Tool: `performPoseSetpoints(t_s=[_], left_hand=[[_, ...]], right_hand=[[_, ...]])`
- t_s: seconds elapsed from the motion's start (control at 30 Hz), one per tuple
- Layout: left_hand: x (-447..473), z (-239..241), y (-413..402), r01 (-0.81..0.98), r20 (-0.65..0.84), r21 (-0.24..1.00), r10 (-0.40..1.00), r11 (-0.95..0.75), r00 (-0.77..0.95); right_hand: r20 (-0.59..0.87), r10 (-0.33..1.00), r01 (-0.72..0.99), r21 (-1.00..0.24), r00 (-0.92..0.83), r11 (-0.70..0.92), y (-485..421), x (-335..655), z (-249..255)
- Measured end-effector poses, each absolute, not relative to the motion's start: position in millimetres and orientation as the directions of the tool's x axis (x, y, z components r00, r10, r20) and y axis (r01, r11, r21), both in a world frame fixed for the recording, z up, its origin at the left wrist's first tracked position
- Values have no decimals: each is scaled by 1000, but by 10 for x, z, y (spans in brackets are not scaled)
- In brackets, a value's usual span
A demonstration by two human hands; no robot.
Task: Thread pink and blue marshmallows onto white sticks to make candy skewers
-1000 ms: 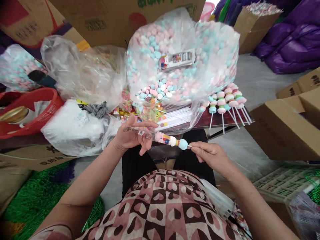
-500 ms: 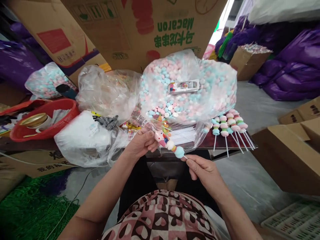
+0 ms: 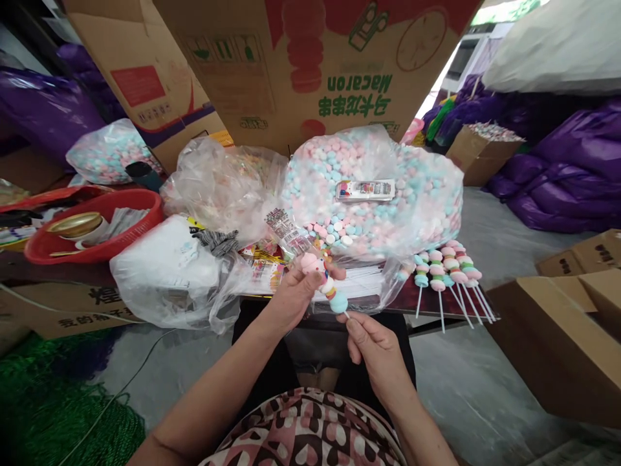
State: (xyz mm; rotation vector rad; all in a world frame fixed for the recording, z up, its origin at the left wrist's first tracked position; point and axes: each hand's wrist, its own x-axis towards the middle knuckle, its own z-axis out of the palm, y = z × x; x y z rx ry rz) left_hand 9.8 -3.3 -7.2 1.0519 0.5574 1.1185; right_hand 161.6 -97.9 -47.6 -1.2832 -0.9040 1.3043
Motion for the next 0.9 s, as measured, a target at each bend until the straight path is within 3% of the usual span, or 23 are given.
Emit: performPoseSetpoints(t_s=[0.2, 0.37, 0.63, 0.9], left_hand=[[9, 117, -83, -618, 107, 763, 906, 190, 410], [21, 193, -52, -710, 111, 689, 946, 147, 303], [119, 49, -20, -700, 21, 693, 966, 173, 259], [66, 168, 44, -614, 60, 780, 963, 120, 264]], right_hand=[[-174, 980, -201, -968, 96, -152, -959, 1559, -537], [-192, 980, -193, -964, 41, -181, -940, 1485, -579], [-204, 978, -156, -969, 51, -194, -891, 1351, -458], [-193, 979, -107, -977, 62, -185, -912, 1334, -443]])
